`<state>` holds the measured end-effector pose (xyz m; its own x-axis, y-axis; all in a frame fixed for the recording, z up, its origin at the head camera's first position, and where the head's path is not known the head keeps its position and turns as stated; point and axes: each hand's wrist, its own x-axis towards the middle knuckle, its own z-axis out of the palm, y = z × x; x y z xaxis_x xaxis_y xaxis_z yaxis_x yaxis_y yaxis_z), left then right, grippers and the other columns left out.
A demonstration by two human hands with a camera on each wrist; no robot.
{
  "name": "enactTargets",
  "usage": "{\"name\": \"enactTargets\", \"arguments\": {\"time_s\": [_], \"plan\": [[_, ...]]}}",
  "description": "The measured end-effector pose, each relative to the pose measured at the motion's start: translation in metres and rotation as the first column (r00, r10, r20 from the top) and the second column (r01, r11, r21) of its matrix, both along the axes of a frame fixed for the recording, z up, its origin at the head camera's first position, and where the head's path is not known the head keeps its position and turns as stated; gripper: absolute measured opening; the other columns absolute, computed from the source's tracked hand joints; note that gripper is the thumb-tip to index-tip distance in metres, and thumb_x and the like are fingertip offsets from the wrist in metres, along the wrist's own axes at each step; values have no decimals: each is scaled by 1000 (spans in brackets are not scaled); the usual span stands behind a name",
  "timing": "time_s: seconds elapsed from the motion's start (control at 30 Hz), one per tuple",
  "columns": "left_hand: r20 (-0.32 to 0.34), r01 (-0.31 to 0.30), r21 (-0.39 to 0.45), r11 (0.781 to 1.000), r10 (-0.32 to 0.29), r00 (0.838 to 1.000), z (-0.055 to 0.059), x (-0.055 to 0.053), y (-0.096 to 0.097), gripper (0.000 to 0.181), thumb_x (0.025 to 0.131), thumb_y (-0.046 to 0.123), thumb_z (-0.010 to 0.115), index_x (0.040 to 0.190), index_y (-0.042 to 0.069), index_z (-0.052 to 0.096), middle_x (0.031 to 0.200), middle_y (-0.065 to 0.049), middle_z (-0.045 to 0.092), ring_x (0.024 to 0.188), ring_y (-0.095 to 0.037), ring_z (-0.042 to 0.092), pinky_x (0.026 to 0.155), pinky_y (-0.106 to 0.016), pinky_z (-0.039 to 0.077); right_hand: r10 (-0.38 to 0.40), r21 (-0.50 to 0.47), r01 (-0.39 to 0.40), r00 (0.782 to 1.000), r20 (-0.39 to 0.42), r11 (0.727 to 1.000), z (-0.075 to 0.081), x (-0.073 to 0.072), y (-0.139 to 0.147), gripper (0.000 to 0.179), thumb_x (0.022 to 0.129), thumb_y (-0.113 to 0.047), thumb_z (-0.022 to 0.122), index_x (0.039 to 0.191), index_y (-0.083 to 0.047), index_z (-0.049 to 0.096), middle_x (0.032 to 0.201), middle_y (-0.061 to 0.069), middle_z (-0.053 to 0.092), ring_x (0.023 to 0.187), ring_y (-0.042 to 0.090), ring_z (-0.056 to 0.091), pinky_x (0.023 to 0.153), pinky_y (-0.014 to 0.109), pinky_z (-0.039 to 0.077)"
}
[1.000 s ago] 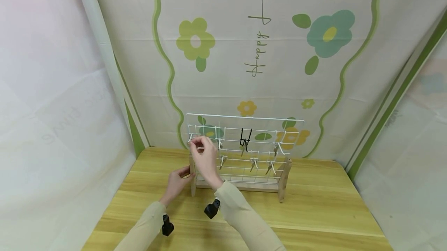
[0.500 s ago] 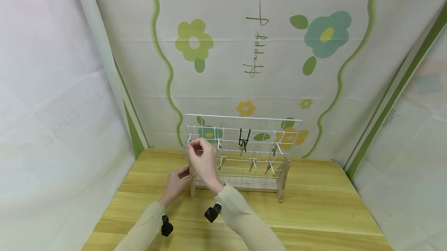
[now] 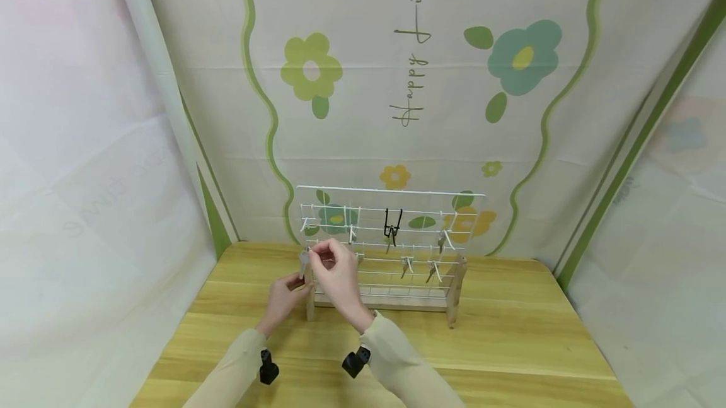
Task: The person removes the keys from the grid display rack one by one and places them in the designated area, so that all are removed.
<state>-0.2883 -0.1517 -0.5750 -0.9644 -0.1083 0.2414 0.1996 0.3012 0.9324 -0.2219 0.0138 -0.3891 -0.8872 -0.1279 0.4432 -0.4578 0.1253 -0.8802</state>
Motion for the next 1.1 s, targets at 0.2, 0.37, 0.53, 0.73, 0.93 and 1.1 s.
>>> {"name": "enactTargets", "arguments": {"time_s": [0.2,0.37,0.53,0.73,0.93,1.1], "plan": [[8,3,-20,1000,-3,1000,1,0,0,37,85,2,75,121,-4,69,118,-22,71,109,-36,70,86,-37,62,26,37,-28,999,48,999,-16,2,12,8,93,2,62,95,9,66,97,29,70,87,46,69,72,13,58],[9,8,-21,1000,-8,1000,4,1,-1,37,85,1,75,121,-6,68,119,-25,70,110,-39,69,87,-37,62,-1,42,-3,994,108,999,-50,-7,19,5,93,0,65,95,4,68,94,23,71,84,40,70,70,11,57],[50,-2,-3,1000,2,999,4,2,0,39,85,2,75,123,-3,68,120,-22,70,112,-36,69,87,-34,62,-2,74,-7,992,125,997,-73,-9,30,5,92,-6,68,93,-1,69,92,18,72,76,25,71,67,14,58],[60,-3,-9,1000,4,998,4,2,0,40,86,2,75,124,-3,67,123,-22,69,113,-36,68,88,-34,61,5,126,-24,990,144,992,-93,-7,40,5,90,-8,69,92,-4,70,90,14,73,77,27,71,67,16,59],[57,1,-12,1000,0,998,5,2,0,39,86,3,74,124,-3,67,122,-22,69,112,-36,69,89,-36,61,-2,203,-30,988,157,979,-112,-5,46,6,90,-8,69,92,-3,72,90,12,74,75,24,72,65,15,57],[52,15,-7,1000,-15,999,7,4,0,38,87,3,74,124,-3,67,122,-22,69,112,-36,69,88,-36,62,4,252,-46,986,165,967,-130,-5,50,5,89,-6,68,91,-3,72,87,11,74,69,7,66,61,15,56]]}}
